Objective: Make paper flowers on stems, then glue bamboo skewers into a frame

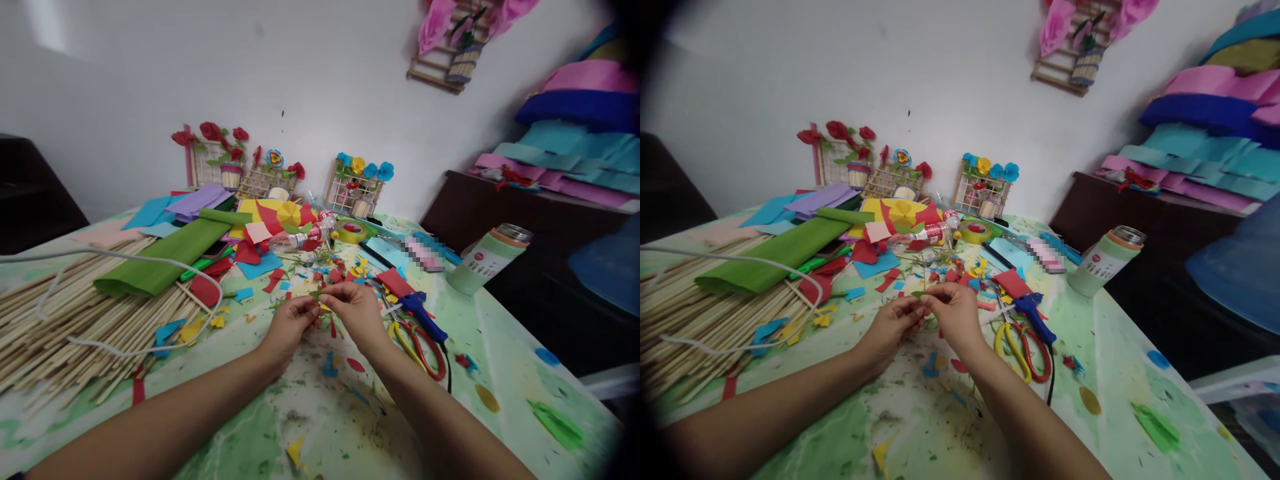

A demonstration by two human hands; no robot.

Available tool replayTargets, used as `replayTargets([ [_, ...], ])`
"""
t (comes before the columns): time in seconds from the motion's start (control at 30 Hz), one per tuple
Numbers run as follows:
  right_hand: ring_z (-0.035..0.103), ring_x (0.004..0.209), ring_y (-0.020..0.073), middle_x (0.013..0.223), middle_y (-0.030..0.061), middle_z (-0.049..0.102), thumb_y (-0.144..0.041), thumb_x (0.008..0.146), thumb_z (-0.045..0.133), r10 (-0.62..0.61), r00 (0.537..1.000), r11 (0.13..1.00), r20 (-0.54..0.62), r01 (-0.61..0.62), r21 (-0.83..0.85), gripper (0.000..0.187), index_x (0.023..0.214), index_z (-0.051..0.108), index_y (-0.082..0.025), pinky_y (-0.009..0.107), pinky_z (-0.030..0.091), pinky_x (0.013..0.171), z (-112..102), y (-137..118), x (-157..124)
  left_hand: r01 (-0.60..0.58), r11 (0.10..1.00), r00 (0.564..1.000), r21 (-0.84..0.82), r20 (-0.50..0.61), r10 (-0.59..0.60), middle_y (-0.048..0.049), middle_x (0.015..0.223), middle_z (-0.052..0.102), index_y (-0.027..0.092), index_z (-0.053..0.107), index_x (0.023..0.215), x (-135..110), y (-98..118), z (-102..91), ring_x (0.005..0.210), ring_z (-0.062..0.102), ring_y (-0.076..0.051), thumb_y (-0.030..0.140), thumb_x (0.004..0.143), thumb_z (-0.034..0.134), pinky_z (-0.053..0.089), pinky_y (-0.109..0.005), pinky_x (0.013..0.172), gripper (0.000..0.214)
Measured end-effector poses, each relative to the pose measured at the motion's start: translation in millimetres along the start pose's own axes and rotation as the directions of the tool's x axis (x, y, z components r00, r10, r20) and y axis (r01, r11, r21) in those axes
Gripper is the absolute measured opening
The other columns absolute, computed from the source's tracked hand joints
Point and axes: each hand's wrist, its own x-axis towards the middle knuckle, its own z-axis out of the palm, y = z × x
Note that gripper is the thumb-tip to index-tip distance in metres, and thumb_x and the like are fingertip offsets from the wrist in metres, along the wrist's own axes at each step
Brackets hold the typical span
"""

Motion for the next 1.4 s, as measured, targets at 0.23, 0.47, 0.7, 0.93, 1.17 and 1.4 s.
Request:
replayTargets([
  [0.23,0.059,0.067,0.0175,0.067,0.003,0.067,-0.031,0.059,0.072,-0.111,0.986,0.993,-0.123,0.107,-0.04,0.015,0.065,0.069,-0.017,0.029,0.045,0.063,-0.6,0.3,13.3,0.045,0.999,0.999,-0.025,-0.009,-0.045,0.0006,0.067,0.06,0.014,0.067,0.1,1.3,-2.0,-1.6,0.056,0.049,-0.008,0.025,0.065,0.072,0.035,-0.021,0.054,0.037],
  [0.47,0.054,0.056,0.0133,0.06,0.0002,0.064,-0.029,0.058,0.071,0.042,0.998,0.999,0.053,-0.042,-0.01,0.013,0.062,0.068,-0.016,0.027,0.042,0.058,-2.7,-5.9,17.5,0.047,0.998,0.999,-0.029,0.012,-0.046,0.0007,0.069,0.06,0.015,0.067,0.094,1.7,-3.3,-2.5,0.056,0.049,-0.008,0.026,0.066,0.071,0.034,-0.021,0.053,0.03],
  [0.7,0.06,0.069,0.0183,0.066,0.0023,0.066,-0.021,0.059,0.067,-0.063,0.998,0.975,-0.016,0.058,-0.216,0.003,0.059,0.068,-0.018,0.032,0.044,0.071,-3.1,5.3,20.6,0.019,1.0,0.999,0.007,0.032,-0.019,0.0013,0.067,0.058,0.014,0.066,0.085,3.0,-3.8,-2.9,0.056,0.049,-0.008,0.025,0.068,0.069,0.036,-0.022,0.055,0.021],
  [0.93,0.06,0.073,0.0198,0.071,0.0035,0.065,-0.022,0.062,0.067,-0.118,0.993,0.952,-0.006,0.111,-0.285,0.004,0.063,0.069,-0.018,0.034,0.044,0.073,-5.2,14.5,22.8,0.04,0.998,0.997,0.047,0.069,-0.043,0.0008,0.066,0.057,0.013,0.066,0.083,3.5,-2.9,-4.0,0.056,0.048,-0.008,0.025,0.069,0.068,0.033,-0.02,0.052,0.018],
  [1.17,0.054,0.084,0.022,0.078,0.004,0.061,-0.019,0.062,0.07,-0.259,0.965,0.864,-0.048,0.208,-0.459,0.003,0.065,0.07,-0.02,0.037,0.039,0.081,-0.8,16.8,20.9,0.088,0.996,0.993,0.022,0.079,-0.09,0.0015,0.065,0.056,0.014,0.067,0.086,4.1,-2.3,-4.7,0.055,0.047,-0.007,0.024,0.068,0.068,0.032,-0.019,0.053,0.021],
  [1.4,0.052,0.085,0.0214,0.08,0.0035,0.06,-0.018,0.064,0.069,-0.278,0.96,0.835,-0.02,0.232,-0.498,0.004,0.066,0.072,-0.021,0.036,0.037,0.081,1.8,18.4,17.8,0.095,0.995,0.991,0.017,0.092,-0.096,0.0011,0.062,0.057,0.014,0.067,0.084,4.3,-2.1,-4.8,0.054,0.047,-0.006,0.024,0.069,0.067,0.031,-0.019,0.052,0.018],
])
